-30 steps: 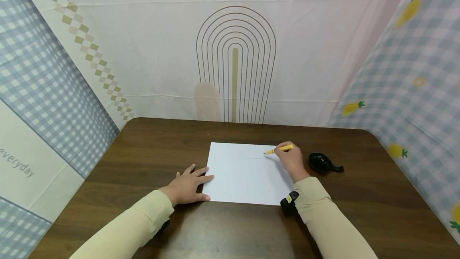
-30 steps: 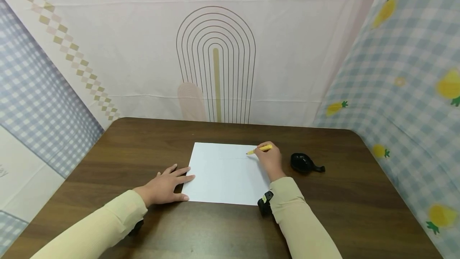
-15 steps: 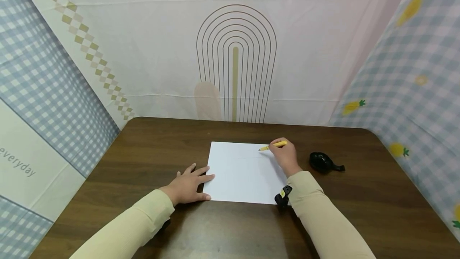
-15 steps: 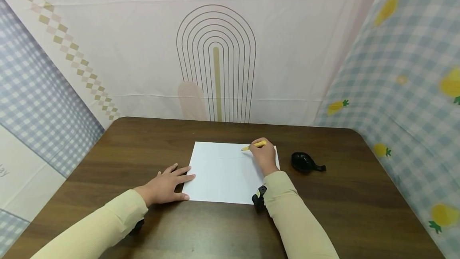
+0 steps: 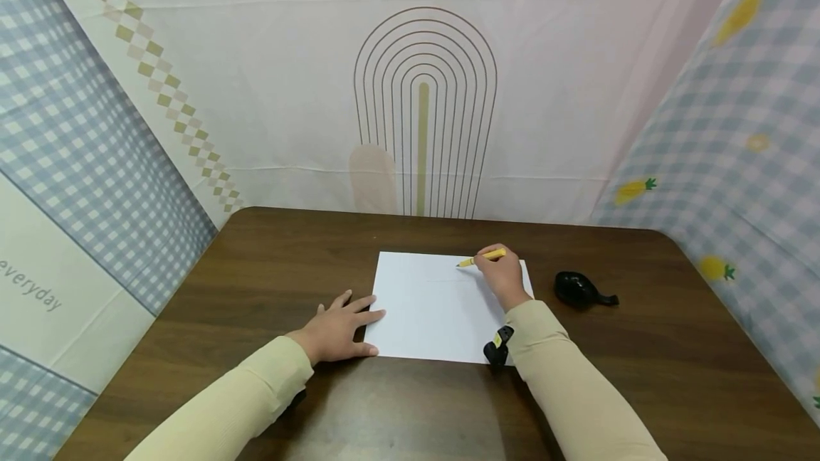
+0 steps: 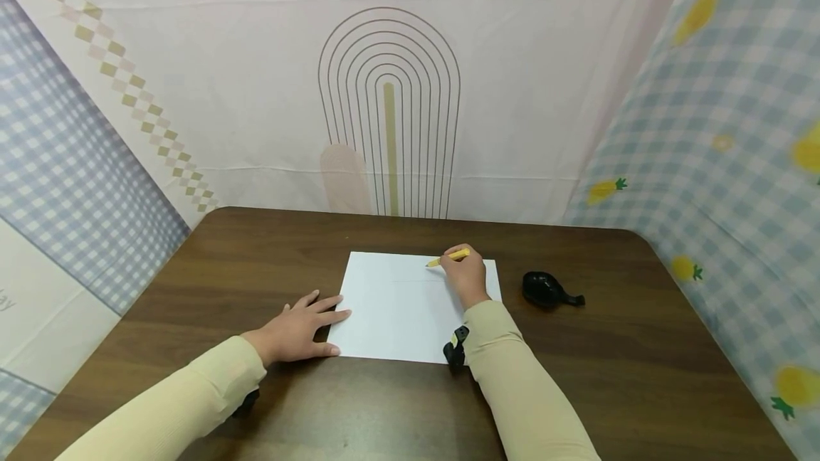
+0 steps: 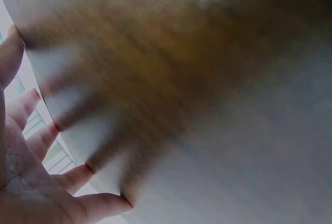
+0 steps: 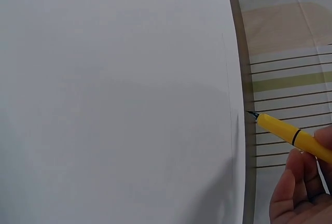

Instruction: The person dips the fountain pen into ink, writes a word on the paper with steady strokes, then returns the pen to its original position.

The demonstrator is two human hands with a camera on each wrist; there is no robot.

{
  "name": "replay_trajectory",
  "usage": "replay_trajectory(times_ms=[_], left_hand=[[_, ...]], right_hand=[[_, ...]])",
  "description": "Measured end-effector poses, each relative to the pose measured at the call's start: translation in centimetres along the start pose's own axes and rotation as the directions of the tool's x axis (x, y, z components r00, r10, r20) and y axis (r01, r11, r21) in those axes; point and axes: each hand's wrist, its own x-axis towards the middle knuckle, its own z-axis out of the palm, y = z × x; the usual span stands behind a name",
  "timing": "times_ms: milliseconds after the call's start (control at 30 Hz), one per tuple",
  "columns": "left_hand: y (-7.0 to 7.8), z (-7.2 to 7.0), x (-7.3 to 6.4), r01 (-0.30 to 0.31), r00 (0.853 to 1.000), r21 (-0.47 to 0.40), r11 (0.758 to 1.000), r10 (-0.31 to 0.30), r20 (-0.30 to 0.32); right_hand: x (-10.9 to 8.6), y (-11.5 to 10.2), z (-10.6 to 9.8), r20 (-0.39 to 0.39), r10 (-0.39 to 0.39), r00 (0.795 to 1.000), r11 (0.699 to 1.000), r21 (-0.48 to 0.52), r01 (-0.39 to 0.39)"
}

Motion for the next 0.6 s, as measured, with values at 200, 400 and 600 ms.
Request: replay_trajectory(times_ms=[200, 400, 600], left_hand=[[0.07, -0.01, 0.07, 0.001, 1.0, 0.002, 1.0, -0.001, 0.001], [0.08, 0.04, 0.11, 0.005, 1.0, 0.005, 1.0, -0.005, 0.003], [0.16, -0.02, 0.03, 0.001, 1.0, 0.001, 1.0, -0.001, 0.0]], right_hand=[[0.09, -0.08, 0.07, -0.006, 0.004, 1.0, 1.0, -0.005, -0.004], [0.16, -0.06, 0.04, -0.026, -0.002, 1.0, 1.0, 0.007, 0.002], [0.29, 0.2, -0.05, -0.052, 0.0, 0.999, 1.0, 0.004, 0.0]])
